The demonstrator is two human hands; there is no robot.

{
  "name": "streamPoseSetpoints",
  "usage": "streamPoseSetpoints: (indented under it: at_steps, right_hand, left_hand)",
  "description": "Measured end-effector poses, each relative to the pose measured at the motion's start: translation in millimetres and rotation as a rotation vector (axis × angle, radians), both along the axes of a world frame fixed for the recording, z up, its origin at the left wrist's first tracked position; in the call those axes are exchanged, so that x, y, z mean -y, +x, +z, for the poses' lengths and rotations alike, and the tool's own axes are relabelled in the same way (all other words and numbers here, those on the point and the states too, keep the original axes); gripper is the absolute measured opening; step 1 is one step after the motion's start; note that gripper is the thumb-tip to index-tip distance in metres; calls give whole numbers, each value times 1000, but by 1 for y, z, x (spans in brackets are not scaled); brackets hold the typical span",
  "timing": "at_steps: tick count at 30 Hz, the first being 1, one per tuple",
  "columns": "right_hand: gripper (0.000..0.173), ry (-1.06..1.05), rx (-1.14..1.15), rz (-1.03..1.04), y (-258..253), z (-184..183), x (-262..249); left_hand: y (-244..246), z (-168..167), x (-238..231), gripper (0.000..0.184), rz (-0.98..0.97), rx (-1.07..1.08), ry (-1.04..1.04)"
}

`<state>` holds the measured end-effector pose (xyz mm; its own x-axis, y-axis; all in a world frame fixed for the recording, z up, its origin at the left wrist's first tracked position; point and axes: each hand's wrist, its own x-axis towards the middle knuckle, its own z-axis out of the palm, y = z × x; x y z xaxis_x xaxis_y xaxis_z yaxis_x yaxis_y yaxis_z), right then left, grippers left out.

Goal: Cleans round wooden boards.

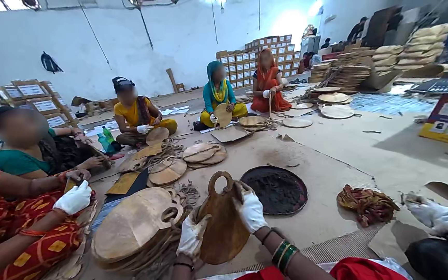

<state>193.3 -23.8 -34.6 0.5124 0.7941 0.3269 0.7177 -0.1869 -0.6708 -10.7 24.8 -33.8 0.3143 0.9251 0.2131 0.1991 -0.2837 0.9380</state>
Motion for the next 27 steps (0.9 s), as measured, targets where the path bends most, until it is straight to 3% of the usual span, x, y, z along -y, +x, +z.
streamPoseSetpoints:
  at_steps: [4, 8, 15, 27]
  right_hand:
    - [58, 38, 76, 45, -10, 2, -16]
    - [69, -52, -56, -8, 7, -14, -19]
    - [73, 3, 22, 56, 1, 0, -24]
    - [60, -69, 79, 120, 31, 6, -19]
  left_hand:
    - [-2, 7, 6, 48, 18, 22, -34]
    - [-1, 17, 6, 50, 61, 3, -73]
    - [0, -8, -8, 49, 10, 65, -9]
    - [-3, -17, -12, 50, -18, 68, 29]
